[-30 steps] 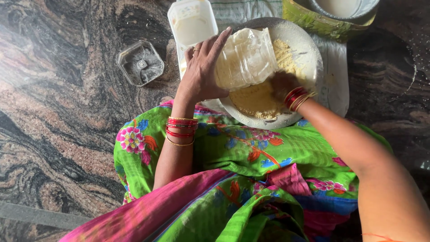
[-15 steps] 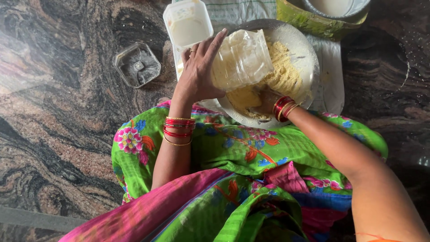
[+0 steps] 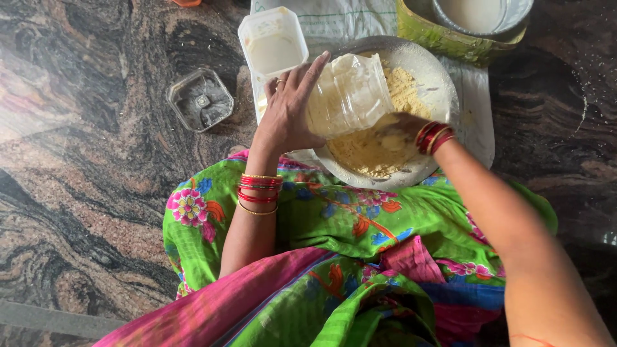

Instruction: The person sits on the floor and sifts a yellow grain-like substance through a metal sieve into a larger metal bowl. They then pour the sifted material into a plastic container and scrape the remaining contents from the bowl into the container.

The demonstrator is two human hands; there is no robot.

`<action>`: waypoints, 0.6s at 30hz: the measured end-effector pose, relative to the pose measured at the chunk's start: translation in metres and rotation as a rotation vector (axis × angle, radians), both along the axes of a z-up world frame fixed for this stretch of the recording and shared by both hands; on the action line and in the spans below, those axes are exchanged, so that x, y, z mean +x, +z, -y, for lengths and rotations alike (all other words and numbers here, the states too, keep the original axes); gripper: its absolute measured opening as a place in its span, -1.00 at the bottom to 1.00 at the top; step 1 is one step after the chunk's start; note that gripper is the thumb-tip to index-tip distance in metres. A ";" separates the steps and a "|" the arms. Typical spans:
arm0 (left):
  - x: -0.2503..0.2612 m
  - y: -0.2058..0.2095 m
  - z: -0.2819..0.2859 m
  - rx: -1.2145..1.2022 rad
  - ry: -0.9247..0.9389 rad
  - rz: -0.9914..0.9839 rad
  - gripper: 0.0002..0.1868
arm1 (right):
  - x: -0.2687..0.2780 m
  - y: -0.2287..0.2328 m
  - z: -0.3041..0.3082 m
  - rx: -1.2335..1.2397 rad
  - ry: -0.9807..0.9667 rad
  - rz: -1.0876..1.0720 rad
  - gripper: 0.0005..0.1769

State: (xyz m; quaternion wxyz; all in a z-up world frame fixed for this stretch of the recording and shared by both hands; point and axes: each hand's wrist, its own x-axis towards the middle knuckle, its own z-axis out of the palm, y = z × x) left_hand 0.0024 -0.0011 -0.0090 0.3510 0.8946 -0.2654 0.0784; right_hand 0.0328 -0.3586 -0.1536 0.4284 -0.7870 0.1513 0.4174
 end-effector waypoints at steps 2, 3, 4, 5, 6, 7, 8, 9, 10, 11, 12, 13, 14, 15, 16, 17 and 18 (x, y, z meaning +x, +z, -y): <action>0.000 0.001 0.000 -0.001 -0.003 0.000 0.53 | 0.007 0.030 0.013 0.052 -0.100 0.018 -0.35; 0.000 0.002 0.001 -0.004 -0.004 -0.001 0.53 | 0.010 0.046 0.018 0.089 -0.136 0.038 -0.36; -0.001 0.002 0.001 -0.005 -0.006 -0.005 0.52 | 0.013 0.062 0.021 0.166 -0.146 0.089 -0.36; 0.000 0.002 0.000 -0.006 -0.009 -0.007 0.52 | 0.018 0.076 0.022 0.261 -0.137 0.153 -0.40; 0.000 0.003 0.001 -0.008 -0.012 -0.010 0.51 | 0.023 0.091 0.021 0.356 -0.125 0.215 -0.44; 0.000 0.003 0.001 -0.002 -0.010 -0.013 0.51 | 0.027 0.105 0.020 0.364 -0.096 0.234 -0.48; -0.001 0.004 0.001 0.004 -0.008 -0.016 0.51 | 0.032 0.117 0.017 0.372 -0.068 0.253 -0.51; -0.001 0.004 0.001 0.010 -0.006 -0.018 0.50 | 0.037 0.126 0.011 0.380 -0.039 0.273 -0.53; -0.001 0.005 0.001 0.007 -0.008 -0.011 0.50 | 0.041 0.131 0.002 0.334 0.003 0.307 -0.58; -0.001 0.005 0.001 0.005 -0.011 -0.004 0.50 | 0.045 0.134 -0.007 0.290 0.044 0.341 -0.62; -0.002 0.006 0.000 0.004 -0.014 0.003 0.50 | 0.048 0.137 -0.015 0.246 0.085 0.374 -0.67; -0.002 0.007 0.000 -0.006 -0.015 0.002 0.50 | 0.053 0.137 -0.025 0.214 0.186 0.423 -0.68; -0.001 0.008 -0.001 -0.016 -0.015 0.000 0.51 | 0.057 0.136 -0.035 0.182 0.287 0.471 -0.68; -0.002 0.008 -0.002 -0.026 -0.015 -0.006 0.52 | 0.060 0.135 -0.043 0.150 0.388 0.513 -0.68; -0.003 0.007 -0.003 -0.024 -0.010 -0.025 0.52 | 0.064 0.135 -0.050 0.170 0.481 0.564 -0.66; -0.002 0.007 -0.004 -0.024 -0.006 -0.043 0.52 | 0.068 0.138 -0.053 0.188 0.576 0.616 -0.65; -0.001 0.007 -0.004 -0.024 -0.001 -0.060 0.53 | 0.070 0.141 -0.054 0.206 0.671 0.667 -0.63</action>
